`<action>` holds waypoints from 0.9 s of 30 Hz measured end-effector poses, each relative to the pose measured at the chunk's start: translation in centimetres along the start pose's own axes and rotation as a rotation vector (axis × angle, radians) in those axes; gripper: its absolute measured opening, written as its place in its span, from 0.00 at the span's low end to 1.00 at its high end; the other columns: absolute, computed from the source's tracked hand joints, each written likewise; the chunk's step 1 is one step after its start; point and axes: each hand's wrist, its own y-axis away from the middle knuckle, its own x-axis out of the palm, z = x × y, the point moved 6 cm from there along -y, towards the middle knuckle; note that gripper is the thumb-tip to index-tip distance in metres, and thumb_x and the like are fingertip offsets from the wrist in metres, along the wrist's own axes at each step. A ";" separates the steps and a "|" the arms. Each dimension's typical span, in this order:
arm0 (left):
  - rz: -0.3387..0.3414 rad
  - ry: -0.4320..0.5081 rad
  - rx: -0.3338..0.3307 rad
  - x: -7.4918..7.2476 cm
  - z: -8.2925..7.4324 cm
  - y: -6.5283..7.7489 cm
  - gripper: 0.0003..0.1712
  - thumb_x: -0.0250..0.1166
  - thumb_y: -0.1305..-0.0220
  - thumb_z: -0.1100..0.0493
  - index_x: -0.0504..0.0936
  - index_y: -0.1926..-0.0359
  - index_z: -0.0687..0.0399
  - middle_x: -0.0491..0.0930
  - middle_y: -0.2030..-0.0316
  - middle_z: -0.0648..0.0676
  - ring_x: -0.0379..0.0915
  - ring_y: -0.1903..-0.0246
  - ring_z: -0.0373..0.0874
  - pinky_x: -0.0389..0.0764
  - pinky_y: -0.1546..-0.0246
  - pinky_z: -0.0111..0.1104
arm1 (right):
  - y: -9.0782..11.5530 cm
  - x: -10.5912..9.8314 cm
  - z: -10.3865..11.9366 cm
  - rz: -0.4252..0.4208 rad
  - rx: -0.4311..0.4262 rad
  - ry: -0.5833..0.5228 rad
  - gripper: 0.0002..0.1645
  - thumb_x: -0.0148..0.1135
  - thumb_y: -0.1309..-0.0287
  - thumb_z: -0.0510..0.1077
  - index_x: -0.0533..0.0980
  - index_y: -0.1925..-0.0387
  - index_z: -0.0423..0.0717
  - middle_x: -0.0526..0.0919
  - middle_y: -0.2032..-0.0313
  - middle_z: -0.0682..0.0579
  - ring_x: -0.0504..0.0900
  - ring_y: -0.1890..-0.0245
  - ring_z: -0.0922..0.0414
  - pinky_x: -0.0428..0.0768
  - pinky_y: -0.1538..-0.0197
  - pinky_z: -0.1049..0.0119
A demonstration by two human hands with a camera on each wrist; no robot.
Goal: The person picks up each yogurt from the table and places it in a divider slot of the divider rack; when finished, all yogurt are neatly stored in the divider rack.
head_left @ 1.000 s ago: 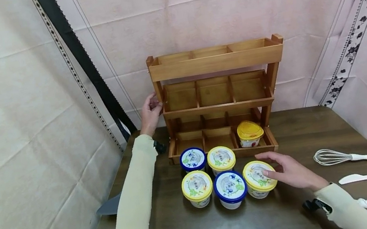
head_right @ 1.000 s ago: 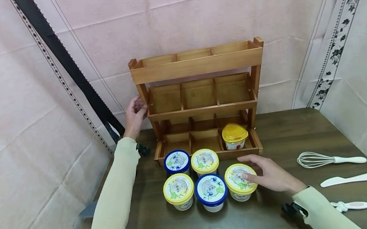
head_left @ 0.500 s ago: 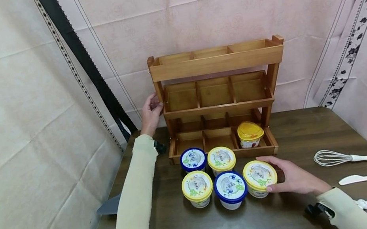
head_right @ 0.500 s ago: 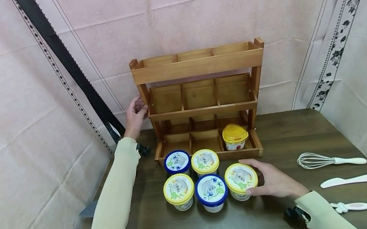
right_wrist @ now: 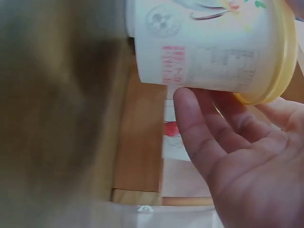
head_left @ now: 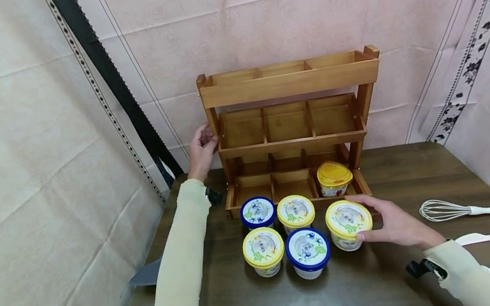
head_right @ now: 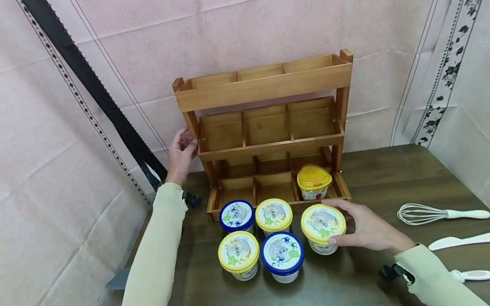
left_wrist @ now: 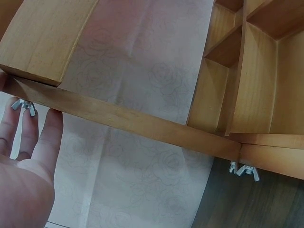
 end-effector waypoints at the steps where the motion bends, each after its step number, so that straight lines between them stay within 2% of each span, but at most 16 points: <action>1: 0.002 0.002 -0.001 0.0 0.0 0.0 0.27 0.63 0.23 0.60 0.74 0.27 0.40 0.75 0.47 0.50 0.76 0.45 0.46 0.82 0.38 0.45 | -0.2 -0.3 0.2 -0.006 -0.007 -0.006 0.52 0.81 0.45 0.51 0.66 0.23 0.49 0.77 0.33 0.45 0.80 0.43 0.53 0.86 0.48 0.65; 5: 0.004 0.003 -0.004 0.0 0.0 -0.1 0.27 0.63 0.23 0.59 0.74 0.27 0.40 0.75 0.47 0.50 0.76 0.45 0.46 0.81 0.37 0.46 | -1.1 -1.3 1.1 -0.029 -0.011 -0.001 0.51 0.80 0.43 0.50 0.66 0.22 0.50 0.77 0.33 0.46 0.80 0.43 0.52 0.85 0.47 0.65; 11: 0.010 0.000 -0.003 0.0 0.0 -0.1 0.27 0.63 0.22 0.59 0.74 0.27 0.40 0.74 0.47 0.50 0.76 0.45 0.46 0.81 0.37 0.46 | -3.0 -2.4 2.5 -0.061 -0.012 -0.012 0.50 0.79 0.41 0.50 0.64 0.22 0.51 0.77 0.33 0.44 0.80 0.42 0.45 0.84 0.47 0.67; 16: 0.010 -0.007 0.003 0.1 0.0 -0.2 0.27 0.63 0.23 0.59 0.74 0.27 0.40 0.75 0.48 0.49 0.76 0.46 0.45 0.82 0.39 0.44 | -4.7 -2.7 3.5 -0.086 0.010 -0.004 0.53 0.79 0.41 0.54 0.63 0.21 0.51 0.77 0.35 0.44 0.80 0.44 0.46 0.85 0.48 0.64; 23: 0.008 -0.002 0.003 0.0 0.1 -0.1 0.27 0.63 0.23 0.59 0.74 0.27 0.41 0.74 0.48 0.49 0.75 0.46 0.45 0.82 0.40 0.44 | -6.9 -3.0 4.4 -0.107 0.020 0.000 0.56 0.80 0.42 0.57 0.60 0.19 0.54 0.78 0.37 0.45 0.78 0.50 0.46 0.84 0.54 0.65; 27: 0.005 -0.003 0.003 0.1 -0.1 -0.1 0.26 0.63 0.23 0.60 0.75 0.28 0.40 0.74 0.48 0.49 0.75 0.45 0.45 0.82 0.38 0.46 | -8.1 -3.1 5.1 -0.113 0.040 -0.014 0.58 0.79 0.43 0.60 0.59 0.19 0.56 0.76 0.36 0.44 0.80 0.47 0.45 0.86 0.52 0.65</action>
